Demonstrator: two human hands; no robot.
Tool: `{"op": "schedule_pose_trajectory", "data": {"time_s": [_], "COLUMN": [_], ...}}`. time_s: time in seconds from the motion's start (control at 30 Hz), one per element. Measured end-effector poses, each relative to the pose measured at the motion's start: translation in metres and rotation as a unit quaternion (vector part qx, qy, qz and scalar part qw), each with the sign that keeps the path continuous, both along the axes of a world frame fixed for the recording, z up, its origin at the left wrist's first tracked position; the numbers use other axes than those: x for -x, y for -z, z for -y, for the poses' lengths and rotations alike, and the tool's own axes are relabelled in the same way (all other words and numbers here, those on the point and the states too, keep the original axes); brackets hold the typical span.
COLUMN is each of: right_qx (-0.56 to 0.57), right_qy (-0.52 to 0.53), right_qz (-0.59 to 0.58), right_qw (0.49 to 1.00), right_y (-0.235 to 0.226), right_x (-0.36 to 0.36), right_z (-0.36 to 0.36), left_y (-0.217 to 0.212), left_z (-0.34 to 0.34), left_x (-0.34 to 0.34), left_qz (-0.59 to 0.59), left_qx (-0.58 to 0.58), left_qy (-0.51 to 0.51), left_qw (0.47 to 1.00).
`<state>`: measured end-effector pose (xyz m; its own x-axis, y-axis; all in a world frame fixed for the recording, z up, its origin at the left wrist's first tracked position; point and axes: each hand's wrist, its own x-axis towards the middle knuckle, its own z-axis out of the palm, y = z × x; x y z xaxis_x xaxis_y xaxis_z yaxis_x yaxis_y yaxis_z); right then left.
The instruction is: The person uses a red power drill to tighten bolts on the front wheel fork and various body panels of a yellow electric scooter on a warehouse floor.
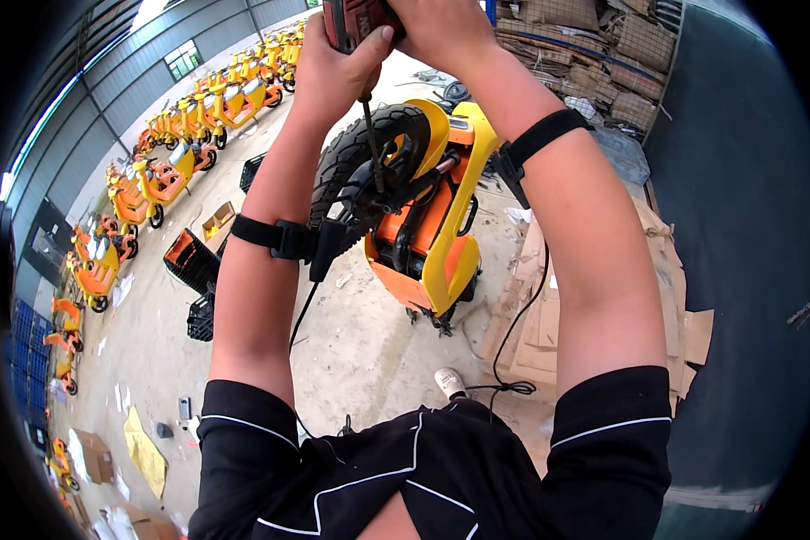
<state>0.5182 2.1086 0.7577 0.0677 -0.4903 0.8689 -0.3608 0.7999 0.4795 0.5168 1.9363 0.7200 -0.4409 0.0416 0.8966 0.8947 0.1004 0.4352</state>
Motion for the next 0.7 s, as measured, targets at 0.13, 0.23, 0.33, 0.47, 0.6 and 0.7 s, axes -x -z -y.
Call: {"op": "schedule_pose_trajectory", "data": {"time_s": [0.13,0.23,0.33,0.47,0.6,0.7], "right_qx": [0.011,0.017,0.033,-0.004,-0.015,-0.051], "right_qy": [-0.013,-0.007,0.023,0.005,-0.024,-0.009], "right_qz": [0.028,0.069,0.131,0.126,0.063,0.101], "right_qw": [0.999,0.997,0.991,0.992,0.998,0.993], "right_y": [-0.008,-0.016,-0.028,-0.035,-0.026,-0.035], "right_x": [0.029,0.045,0.058,0.090,0.135,0.146], "right_z": [0.004,0.011,0.032,0.058,0.104,0.118], "left_y": [-0.018,-0.027,-0.039,-0.033,-0.029,-0.030], "left_z": [0.007,0.015,0.035,0.060,0.118,0.119], "left_x": [0.008,0.026,0.049,0.084,0.108,0.111], "left_qz": [0.030,0.143,0.101,0.065,0.135,0.157], "left_qx": [0.055,0.034,0.064,0.018,0.054,0.003], "left_qy": [-0.068,0.085,0.056,-0.045,-0.103,-0.077], "left_qw": [0.996,0.985,0.991,0.997,0.984,0.985]}}
